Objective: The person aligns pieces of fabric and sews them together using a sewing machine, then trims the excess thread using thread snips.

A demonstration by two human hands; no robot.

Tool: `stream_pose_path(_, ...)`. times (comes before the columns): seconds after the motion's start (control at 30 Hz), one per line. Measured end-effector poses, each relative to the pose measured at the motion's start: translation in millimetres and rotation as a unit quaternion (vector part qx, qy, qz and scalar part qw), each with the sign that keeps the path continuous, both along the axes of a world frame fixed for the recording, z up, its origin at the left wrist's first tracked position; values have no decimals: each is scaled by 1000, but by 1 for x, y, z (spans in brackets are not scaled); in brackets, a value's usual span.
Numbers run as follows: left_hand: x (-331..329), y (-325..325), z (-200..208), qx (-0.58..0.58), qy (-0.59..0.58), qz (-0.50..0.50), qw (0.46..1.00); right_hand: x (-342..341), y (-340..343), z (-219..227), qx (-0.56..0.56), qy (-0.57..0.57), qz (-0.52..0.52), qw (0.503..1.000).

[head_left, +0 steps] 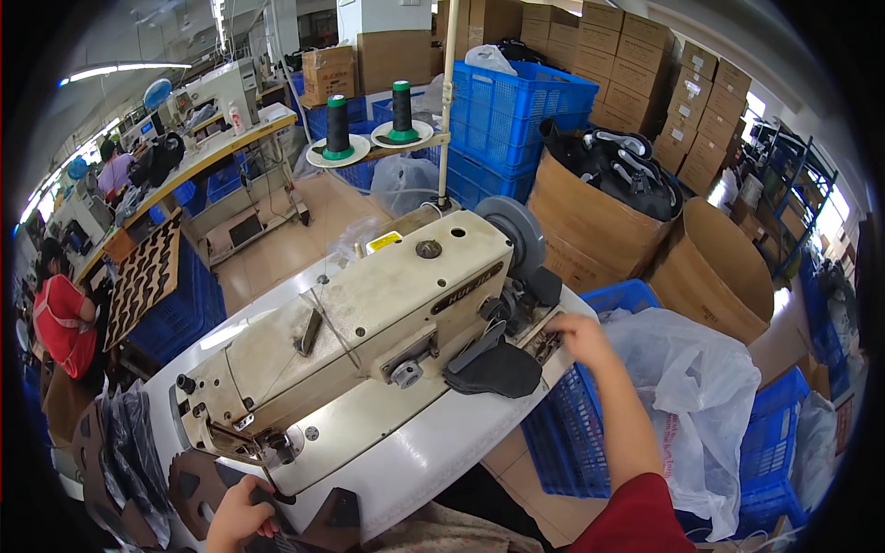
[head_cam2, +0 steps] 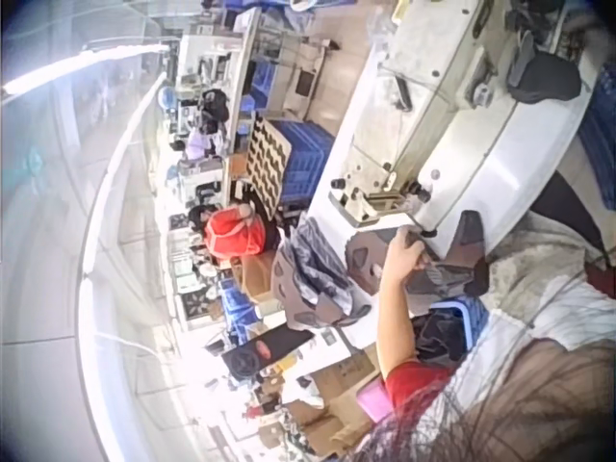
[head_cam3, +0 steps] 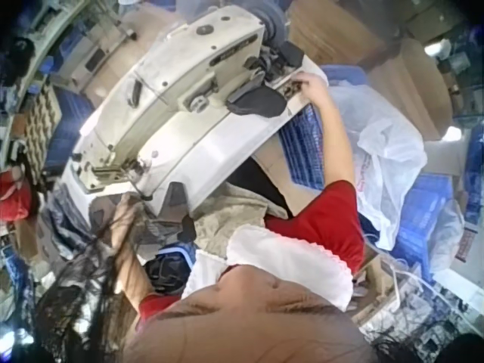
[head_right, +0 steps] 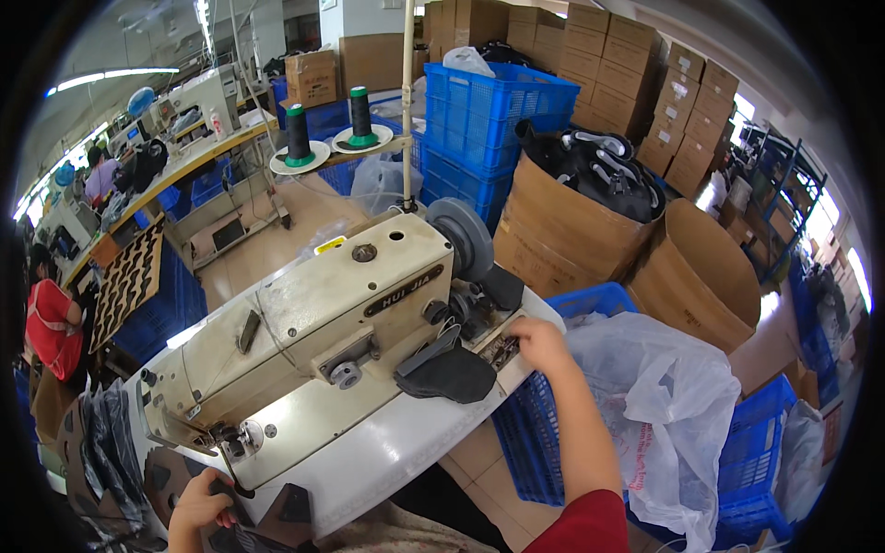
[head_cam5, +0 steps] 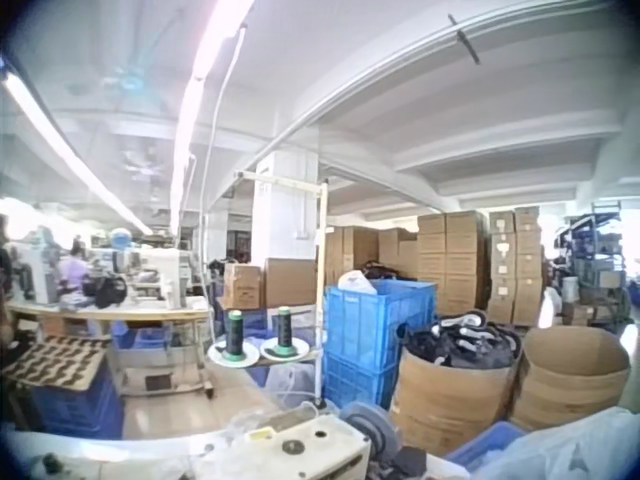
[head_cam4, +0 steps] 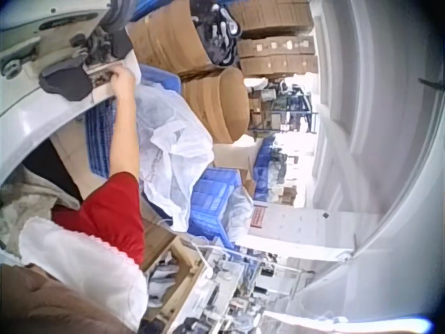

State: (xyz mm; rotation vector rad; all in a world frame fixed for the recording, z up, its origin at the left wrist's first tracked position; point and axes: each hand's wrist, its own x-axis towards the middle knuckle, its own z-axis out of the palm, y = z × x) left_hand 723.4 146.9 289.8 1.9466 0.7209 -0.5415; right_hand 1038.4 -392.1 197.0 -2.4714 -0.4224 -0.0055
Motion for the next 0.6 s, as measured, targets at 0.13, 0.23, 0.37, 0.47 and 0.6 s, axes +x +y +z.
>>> stream_pose_path(0.13, 1, -3, -4, -26, 10, 27, 999, 48, 17, 20, 111, -101, -152, 977)
stream_pose_path(0.23, 2, -7, -3, -15, 0, -3, 1000, 77, 36, 26, -3, -136, -194, 972)
stream_pose_path(0.37, -2, -10, 2, -14, -2, -4, 1000, 92, 45, 33, -140, 16, -147, 979)
stream_pose_path(0.47, -4, -8, 2, -18, -12, -17, 1000, 93, 43, 33, -123, 5, -177, 976)
stream_pose_path(0.6, -6, -10, -1, -52, -33, 6, 998, 93, 37, 26, -48, 11, -187, 981)
